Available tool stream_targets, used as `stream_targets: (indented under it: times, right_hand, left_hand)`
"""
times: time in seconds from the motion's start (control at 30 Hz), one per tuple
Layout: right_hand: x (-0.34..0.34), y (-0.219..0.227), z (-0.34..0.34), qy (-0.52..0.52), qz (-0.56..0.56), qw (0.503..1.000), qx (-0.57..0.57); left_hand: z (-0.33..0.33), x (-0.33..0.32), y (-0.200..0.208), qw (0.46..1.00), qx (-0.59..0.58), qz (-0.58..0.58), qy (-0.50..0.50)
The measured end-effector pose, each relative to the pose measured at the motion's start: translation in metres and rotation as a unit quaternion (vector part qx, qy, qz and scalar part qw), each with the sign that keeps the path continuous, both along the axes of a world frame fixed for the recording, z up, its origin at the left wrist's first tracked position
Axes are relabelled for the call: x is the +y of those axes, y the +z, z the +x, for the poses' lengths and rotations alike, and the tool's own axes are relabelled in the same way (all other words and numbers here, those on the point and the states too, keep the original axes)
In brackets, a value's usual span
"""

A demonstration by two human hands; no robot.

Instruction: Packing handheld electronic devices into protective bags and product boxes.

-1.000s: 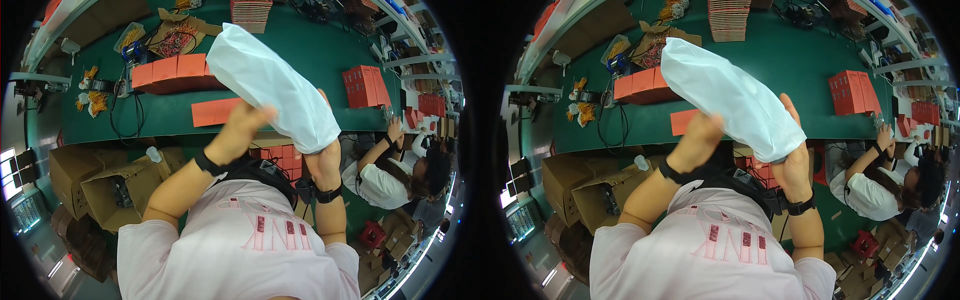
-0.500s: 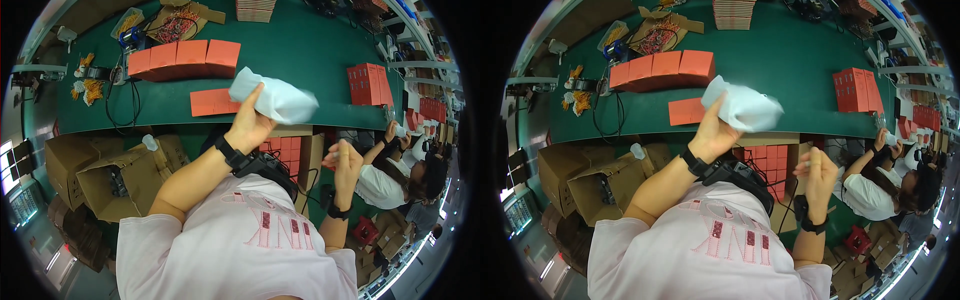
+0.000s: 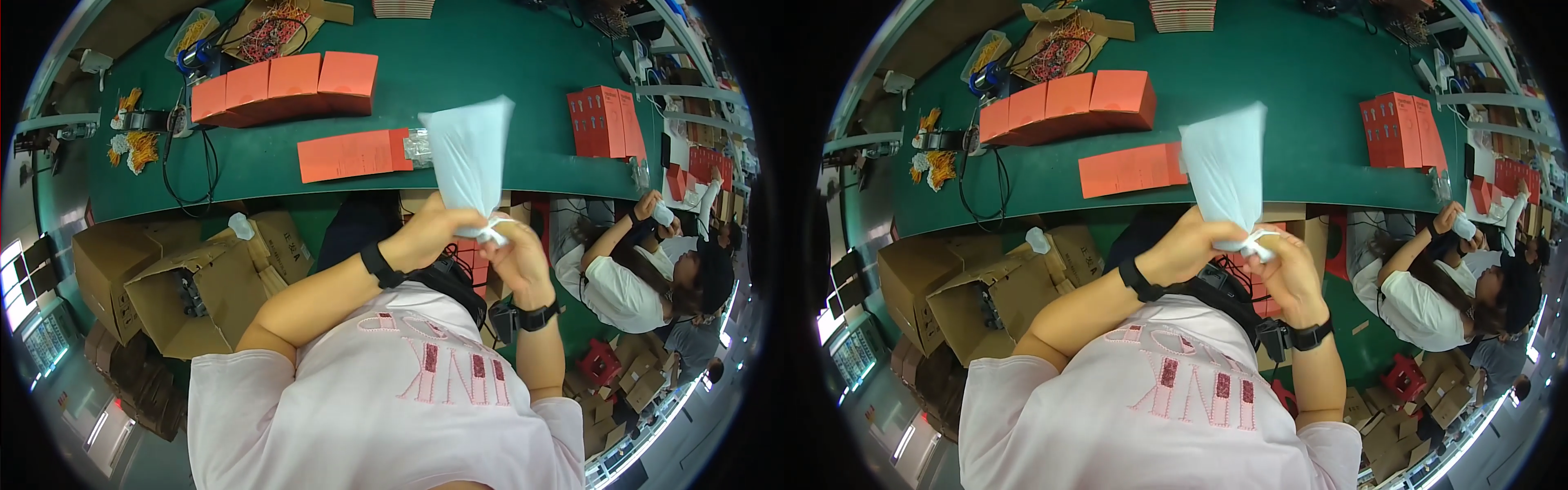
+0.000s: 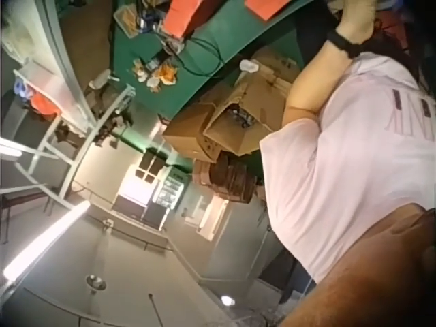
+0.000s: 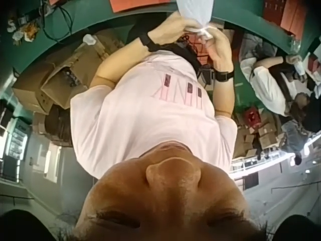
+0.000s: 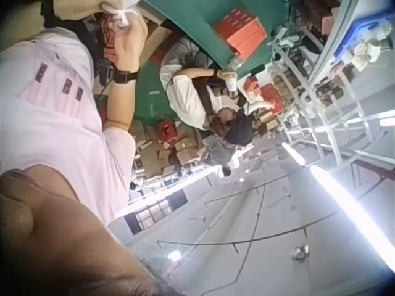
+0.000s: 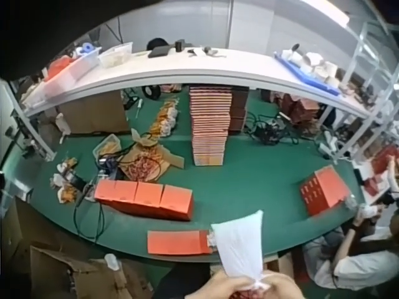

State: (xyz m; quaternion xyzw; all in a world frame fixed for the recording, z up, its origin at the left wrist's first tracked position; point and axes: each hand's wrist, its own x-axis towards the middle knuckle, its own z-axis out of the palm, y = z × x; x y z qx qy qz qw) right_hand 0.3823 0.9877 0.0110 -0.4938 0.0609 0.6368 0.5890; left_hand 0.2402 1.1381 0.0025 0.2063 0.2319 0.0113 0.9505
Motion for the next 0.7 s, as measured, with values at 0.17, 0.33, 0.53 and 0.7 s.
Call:
stream_targets:
  times: [0.17, 0.33, 0.53, 0.7]
  right_hand:
    - [-0.003, -0.015, -0.022, -0.195, 0.042, 0.977, -0.08]
    - [0.028, 0.011, -0.057, 0.007, 0.046, 0.893, -0.448]
    - [0.071, -0.023, 0.004, 0.052, -0.05, 0.942, -0.327]
    - [0.083, -0.044, 0.065, 0.287, -0.026, 0.684, -0.671]
  left_hand:
    - [0.005, -0.061, -0.032, 0.88, 0.121, 0.459, 0.007]
    - [0.023, -0.044, -0.025, 0.859, 0.108, 0.487, 0.119]
    - [-0.005, 0.001, -0.05, 0.78, 0.049, 0.624, -0.026]
    - [-0.018, 0.048, -0.09, 0.611, 0.388, 0.686, -0.077]
